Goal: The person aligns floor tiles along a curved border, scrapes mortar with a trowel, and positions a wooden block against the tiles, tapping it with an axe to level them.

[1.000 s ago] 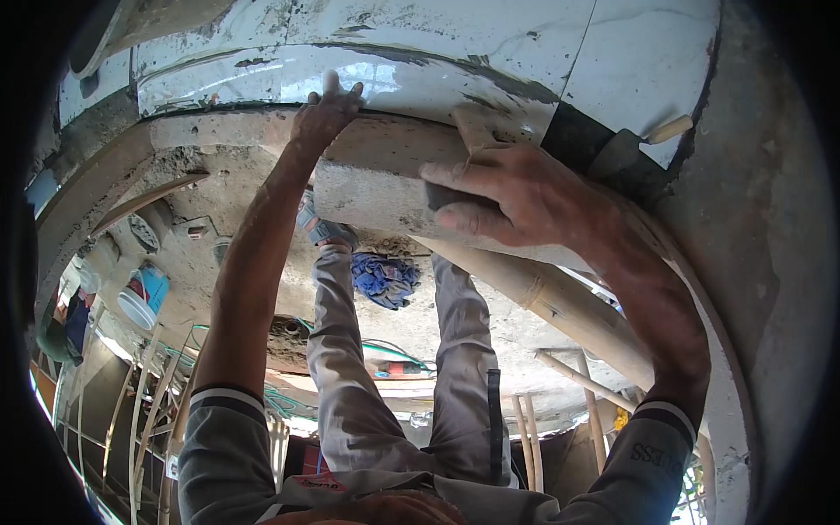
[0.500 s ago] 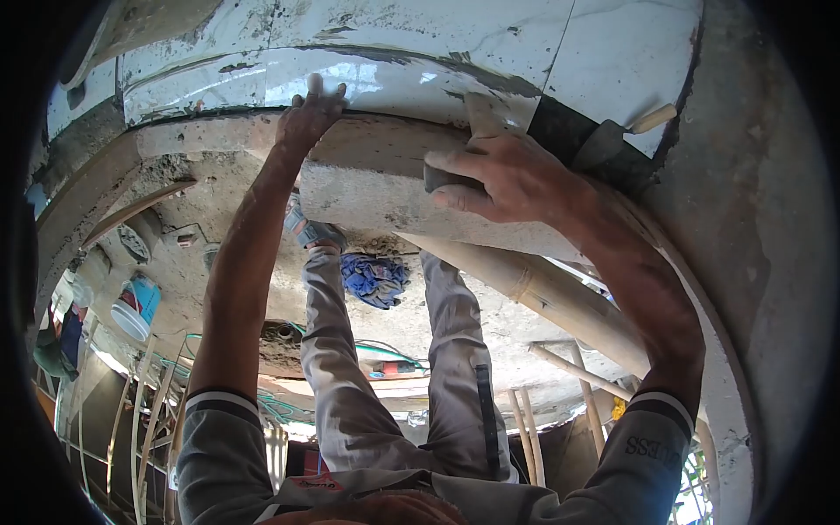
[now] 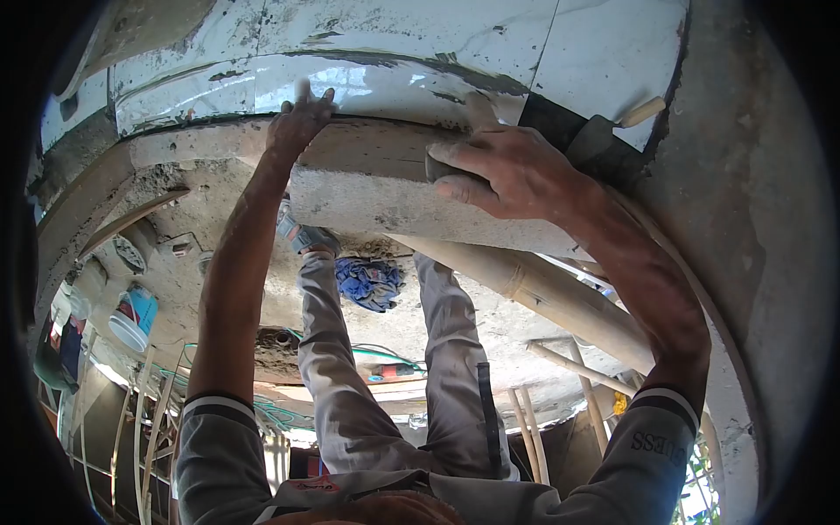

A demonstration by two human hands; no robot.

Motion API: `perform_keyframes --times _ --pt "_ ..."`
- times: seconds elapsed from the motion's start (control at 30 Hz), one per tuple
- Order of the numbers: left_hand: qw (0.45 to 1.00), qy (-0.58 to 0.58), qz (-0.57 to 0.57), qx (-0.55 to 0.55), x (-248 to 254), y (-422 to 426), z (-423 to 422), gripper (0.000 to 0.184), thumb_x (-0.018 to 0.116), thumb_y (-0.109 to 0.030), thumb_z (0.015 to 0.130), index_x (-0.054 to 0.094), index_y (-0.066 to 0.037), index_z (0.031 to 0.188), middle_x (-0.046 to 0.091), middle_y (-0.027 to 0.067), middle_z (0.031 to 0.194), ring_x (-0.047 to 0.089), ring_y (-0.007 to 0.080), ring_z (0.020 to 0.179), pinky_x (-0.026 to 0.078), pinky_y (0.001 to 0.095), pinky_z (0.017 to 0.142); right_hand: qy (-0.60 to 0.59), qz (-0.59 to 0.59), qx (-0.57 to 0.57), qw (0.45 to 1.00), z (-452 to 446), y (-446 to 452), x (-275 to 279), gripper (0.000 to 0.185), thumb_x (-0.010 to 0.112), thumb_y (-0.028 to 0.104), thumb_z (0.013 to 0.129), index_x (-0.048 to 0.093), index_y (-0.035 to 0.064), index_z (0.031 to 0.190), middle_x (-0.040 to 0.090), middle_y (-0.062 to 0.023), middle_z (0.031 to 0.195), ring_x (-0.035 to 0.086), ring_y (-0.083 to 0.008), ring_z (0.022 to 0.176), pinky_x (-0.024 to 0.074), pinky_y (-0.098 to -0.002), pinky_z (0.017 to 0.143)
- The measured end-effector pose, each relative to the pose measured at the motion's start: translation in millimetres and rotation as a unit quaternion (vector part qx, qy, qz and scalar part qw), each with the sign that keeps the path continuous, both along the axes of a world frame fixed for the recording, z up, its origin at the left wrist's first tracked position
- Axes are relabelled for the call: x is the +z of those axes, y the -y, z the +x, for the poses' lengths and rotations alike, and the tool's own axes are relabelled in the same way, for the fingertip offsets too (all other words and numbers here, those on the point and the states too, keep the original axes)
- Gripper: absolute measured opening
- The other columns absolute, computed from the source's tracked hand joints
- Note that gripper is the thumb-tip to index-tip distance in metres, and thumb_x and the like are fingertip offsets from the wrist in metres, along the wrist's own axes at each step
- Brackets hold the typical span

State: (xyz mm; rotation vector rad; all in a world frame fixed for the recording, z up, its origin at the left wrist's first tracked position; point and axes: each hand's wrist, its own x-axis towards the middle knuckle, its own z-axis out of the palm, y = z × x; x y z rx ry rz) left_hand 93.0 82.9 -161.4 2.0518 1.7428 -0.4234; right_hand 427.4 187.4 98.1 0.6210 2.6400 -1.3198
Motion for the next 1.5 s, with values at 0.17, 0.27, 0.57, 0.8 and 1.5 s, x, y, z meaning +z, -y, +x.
perform_keyframes --times 0.17,0.27,0.57,0.8,1.5 --pt "1.0 -0.005 0.001 -0.012 27 -5 6 0.043 0.032 -0.047 0.096 0.041 -0.037 0.136 0.024 0.0116 0.149 0.048 0.0485 0.116 0.046 0.0486 0.093 -0.116 -0.049 -0.082 0.989 -4 -18 16 0.046 0.064 0.038 0.085 0.059 0.0062 0.118 0.066 -0.016 0.094 0.065 -0.0295 0.078 0.0529 -0.0379 0.069" --pt "0.999 0.002 -0.034 0.033 16 -5 7 0.042 0.033 -0.047 0.096 0.041 -0.037 0.136 0.025 0.0109 0.149 0.049 0.0474 0.115 0.044 0.0508 0.094 -0.034 -0.048 -0.115 0.992 -4 -12 0 0.042 0.067 0.031 0.084 0.06 0.0038 0.115 0.066 -0.0164 0.093 0.065 -0.0302 0.079 0.0521 -0.0372 0.069" --pt "0.995 -0.002 -0.077 0.069 45 -14 15 0.043 0.033 -0.046 0.096 0.041 -0.037 0.137 0.021 0.0097 0.151 0.045 0.0498 0.119 0.042 0.0501 0.097 -0.041 -0.024 -0.053 0.997 -14 3 1 0.045 0.066 0.034 0.084 0.059 0.0027 0.115 0.064 -0.0169 0.084 0.064 -0.031 0.073 0.0511 -0.0404 0.066" --pt "0.993 0.009 -0.065 0.097 50 -19 19 0.044 0.032 -0.049 0.095 0.039 -0.038 0.137 0.024 0.0107 0.15 0.044 0.051 0.118 0.043 0.0509 0.096 -0.039 -0.021 -0.046 0.998 -17 5 8 0.045 0.069 0.027 0.08 0.058 0.0014 0.116 0.064 -0.0158 0.087 0.064 -0.0318 0.08 0.0526 -0.0389 0.073" --pt "0.998 -0.012 -0.022 0.05 10 -9 5 0.043 0.032 -0.048 0.096 0.04 -0.038 0.137 0.023 0.0102 0.151 0.046 0.0483 0.117 0.042 0.0498 0.097 -0.095 -0.01 -0.054 0.994 -20 8 -13 0.045 0.07 0.027 0.078 0.059 0.0014 0.114 0.065 -0.0183 0.094 0.064 -0.0336 0.085 0.0517 -0.0405 0.077"
